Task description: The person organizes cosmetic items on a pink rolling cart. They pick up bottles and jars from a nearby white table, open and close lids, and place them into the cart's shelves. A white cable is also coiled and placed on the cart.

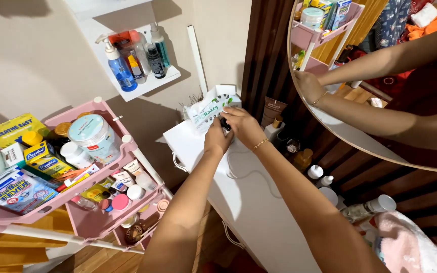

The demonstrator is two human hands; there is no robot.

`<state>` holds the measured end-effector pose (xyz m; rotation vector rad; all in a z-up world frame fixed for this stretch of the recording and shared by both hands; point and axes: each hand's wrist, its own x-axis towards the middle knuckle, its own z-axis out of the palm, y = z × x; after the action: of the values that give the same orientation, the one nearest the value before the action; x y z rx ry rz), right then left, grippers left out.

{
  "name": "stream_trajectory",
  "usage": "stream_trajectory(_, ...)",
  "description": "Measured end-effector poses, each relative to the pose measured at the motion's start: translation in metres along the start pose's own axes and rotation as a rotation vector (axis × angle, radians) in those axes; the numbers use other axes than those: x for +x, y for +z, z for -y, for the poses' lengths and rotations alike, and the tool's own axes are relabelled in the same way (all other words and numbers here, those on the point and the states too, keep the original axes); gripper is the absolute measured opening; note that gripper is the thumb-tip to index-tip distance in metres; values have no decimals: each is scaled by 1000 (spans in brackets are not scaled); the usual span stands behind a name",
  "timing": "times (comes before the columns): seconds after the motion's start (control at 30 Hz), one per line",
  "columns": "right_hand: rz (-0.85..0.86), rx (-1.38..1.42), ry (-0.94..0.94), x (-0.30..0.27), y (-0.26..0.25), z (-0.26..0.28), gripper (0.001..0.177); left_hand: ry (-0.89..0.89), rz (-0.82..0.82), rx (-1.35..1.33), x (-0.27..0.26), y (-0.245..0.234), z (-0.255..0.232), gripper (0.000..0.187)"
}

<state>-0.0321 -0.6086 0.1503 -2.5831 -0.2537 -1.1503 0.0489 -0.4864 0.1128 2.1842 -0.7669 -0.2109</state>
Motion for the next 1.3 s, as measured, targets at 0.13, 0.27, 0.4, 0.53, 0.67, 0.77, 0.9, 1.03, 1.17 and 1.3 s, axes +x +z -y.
stream_trajectory(0.13,-27,35,10,3,-11,9,24,46,-36,-23,-10,-3,3,57)
stream_trajectory(0.27,-99,-5,-36,9,-16,28,18,150,-181,-72,-30,-16,-1,54)
stream_trajectory(0.4,-153,27,-51,21,-31,62,17,235,-281,-67,-46,-44,-11,48)
stream_trajectory(0.53,-181,79,-57,30,-37,96,18,237,-297,-61,-62,-72,-1,52)
stream_trajectory(0.67,-211,244,22,31,-46,138,18,292,-353,-52,-85,-107,7,59)
stream_trajectory(0.77,-243,414,111,37,-51,164,16,301,-369,-33,-105,-133,12,58)
stream_trajectory(0.9,-285,767,339,39,-29,167,21,365,-377,-95,-140,-169,16,59)
stream_trajectory(1.03,-168,921,378,54,-20,194,35,365,-381,-116,-183,-204,13,60)
stream_trajectory(1.17,11,1002,338,64,3,236,47,325,-418,-135,-207,-223,34,62)
stream_trajectory(1.3,13,1051,325,68,32,257,55,278,-463,-110,-238,-253,31,61)
